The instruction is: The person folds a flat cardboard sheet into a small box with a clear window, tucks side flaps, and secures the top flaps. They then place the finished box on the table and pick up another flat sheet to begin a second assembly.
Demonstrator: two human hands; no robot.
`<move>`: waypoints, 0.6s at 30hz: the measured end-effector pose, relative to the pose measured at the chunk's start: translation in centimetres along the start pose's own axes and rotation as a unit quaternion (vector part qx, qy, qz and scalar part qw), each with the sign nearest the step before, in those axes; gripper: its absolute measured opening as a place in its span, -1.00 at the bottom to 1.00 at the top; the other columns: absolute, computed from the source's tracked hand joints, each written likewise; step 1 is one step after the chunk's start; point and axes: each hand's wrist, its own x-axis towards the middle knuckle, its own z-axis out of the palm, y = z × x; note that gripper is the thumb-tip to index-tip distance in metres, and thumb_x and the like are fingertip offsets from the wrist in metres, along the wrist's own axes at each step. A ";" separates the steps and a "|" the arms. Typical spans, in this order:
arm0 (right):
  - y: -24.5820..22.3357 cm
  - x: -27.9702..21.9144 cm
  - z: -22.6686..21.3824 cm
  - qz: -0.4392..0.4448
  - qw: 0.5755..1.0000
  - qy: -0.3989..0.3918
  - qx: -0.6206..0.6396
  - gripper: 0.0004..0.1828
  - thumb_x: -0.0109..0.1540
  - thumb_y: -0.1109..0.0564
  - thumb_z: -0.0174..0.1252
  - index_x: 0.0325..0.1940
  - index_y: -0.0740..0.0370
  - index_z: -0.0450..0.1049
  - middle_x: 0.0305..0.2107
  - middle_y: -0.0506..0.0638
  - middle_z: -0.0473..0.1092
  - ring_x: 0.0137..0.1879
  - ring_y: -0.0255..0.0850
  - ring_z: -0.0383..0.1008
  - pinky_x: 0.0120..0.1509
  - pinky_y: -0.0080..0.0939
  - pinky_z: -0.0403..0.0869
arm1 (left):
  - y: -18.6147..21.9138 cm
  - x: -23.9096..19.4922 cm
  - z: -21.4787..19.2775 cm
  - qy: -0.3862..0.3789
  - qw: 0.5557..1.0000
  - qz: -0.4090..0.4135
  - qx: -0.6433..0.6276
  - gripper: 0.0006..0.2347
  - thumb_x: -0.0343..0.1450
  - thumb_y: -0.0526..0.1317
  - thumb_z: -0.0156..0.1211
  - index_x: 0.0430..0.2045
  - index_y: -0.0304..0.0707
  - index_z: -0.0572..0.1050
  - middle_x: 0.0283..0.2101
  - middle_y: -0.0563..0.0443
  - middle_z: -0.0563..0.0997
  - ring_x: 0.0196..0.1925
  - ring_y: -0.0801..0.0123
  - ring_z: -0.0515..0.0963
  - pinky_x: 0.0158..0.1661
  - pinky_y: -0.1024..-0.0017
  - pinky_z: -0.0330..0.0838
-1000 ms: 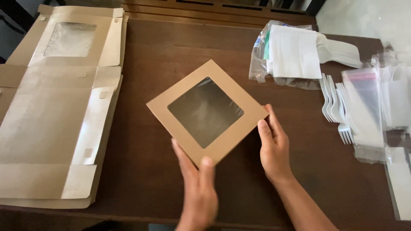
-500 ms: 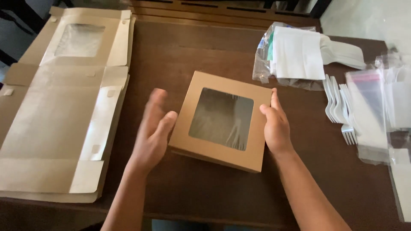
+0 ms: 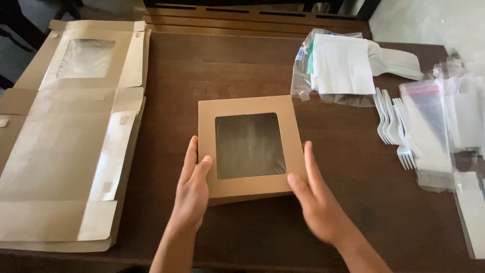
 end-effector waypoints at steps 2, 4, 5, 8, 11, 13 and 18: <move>1.6 -0.5 0.1 -0.130 0.980 0.040 -0.147 -0.16 0.38 -0.09 -0.23 0.62 0.03 -0.50 0.58 0.03 -0.54 0.68 -0.11 -0.60 0.63 0.04 -0.39 | -0.9 -0.4 0.3 -0.012 1.000 0.018 -0.005 -0.41 0.49 -0.17 -0.19 0.49 -0.14 -0.10 0.60 0.11 -0.01 0.60 0.48 -0.03 0.45 0.40 -0.10; 2.5 -0.9 0.0 -0.252 0.920 0.077 -0.289 -0.21 0.42 -0.05 -0.25 0.62 0.11 -0.45 0.57 0.14 -0.56 0.67 0.08 -0.60 0.64 0.20 -0.34 | -1.5 -1.1 0.7 -0.027 0.999 0.034 -0.011 -0.41 0.50 -0.16 -0.22 0.50 -0.16 -0.15 0.59 0.08 -0.02 0.59 0.46 -0.02 0.43 0.41 -0.10; 2.5 -0.8 0.0 -0.226 0.923 0.072 -0.302 -0.22 0.41 -0.09 -0.25 0.62 0.18 -0.36 0.57 0.18 -0.48 0.67 0.07 -0.52 0.63 0.18 -0.31 | -1.6 -1.5 0.9 -0.027 0.998 0.049 -0.006 -0.40 0.50 -0.16 -0.23 0.50 -0.18 -0.17 0.59 0.07 -0.02 0.59 0.44 -0.02 0.42 0.40 -0.08; 2.4 -0.2 -0.4 -0.199 0.914 0.086 -0.342 -0.22 0.41 -0.17 -0.29 0.61 0.25 -0.24 0.57 0.22 -0.36 0.66 0.06 -0.42 0.61 0.15 -0.29 | -2.7 -2.4 1.0 -0.031 0.997 0.071 0.024 -0.39 0.51 -0.14 -0.25 0.49 -0.19 -0.24 0.60 0.04 -0.13 0.61 0.40 -0.15 0.43 0.36 -0.19; 2.8 0.8 -0.5 -0.212 0.904 0.109 -0.355 -0.27 0.42 -0.14 -0.35 0.62 0.17 -0.23 0.58 0.18 -0.37 0.66 0.06 -0.46 0.62 0.17 -0.34 | -2.8 -4.2 0.6 -0.044 0.997 0.054 0.034 -0.34 0.50 -0.10 -0.21 0.49 -0.14 -0.33 0.62 0.10 -0.23 0.62 0.46 -0.24 0.44 0.36 -0.28; 3.3 1.3 -0.9 -0.226 0.905 0.115 -0.342 -0.31 0.42 -0.09 -0.38 0.63 0.10 -0.25 0.58 0.14 -0.42 0.67 0.06 -0.52 0.63 0.20 -0.40 | -3.9 -4.5 0.0 -0.056 0.998 0.033 0.017 -0.31 0.49 -0.08 -0.18 0.49 -0.10 -0.37 0.62 0.19 -0.22 0.62 0.53 -0.23 0.43 0.38 -0.23; 4.0 1.9 -2.3 -0.213 0.921 0.112 -0.308 -0.33 0.38 0.03 -0.33 0.62 -0.03 -0.10 0.60 0.04 -0.49 0.67 0.08 -0.66 0.54 0.42 -0.58 | -3.2 -2.6 -2.5 0.027 0.961 0.233 0.144 -0.13 0.44 0.06 0.00 0.44 -0.32 -0.48 0.58 -0.24 -0.47 0.63 0.01 -0.36 0.45 0.08 -0.29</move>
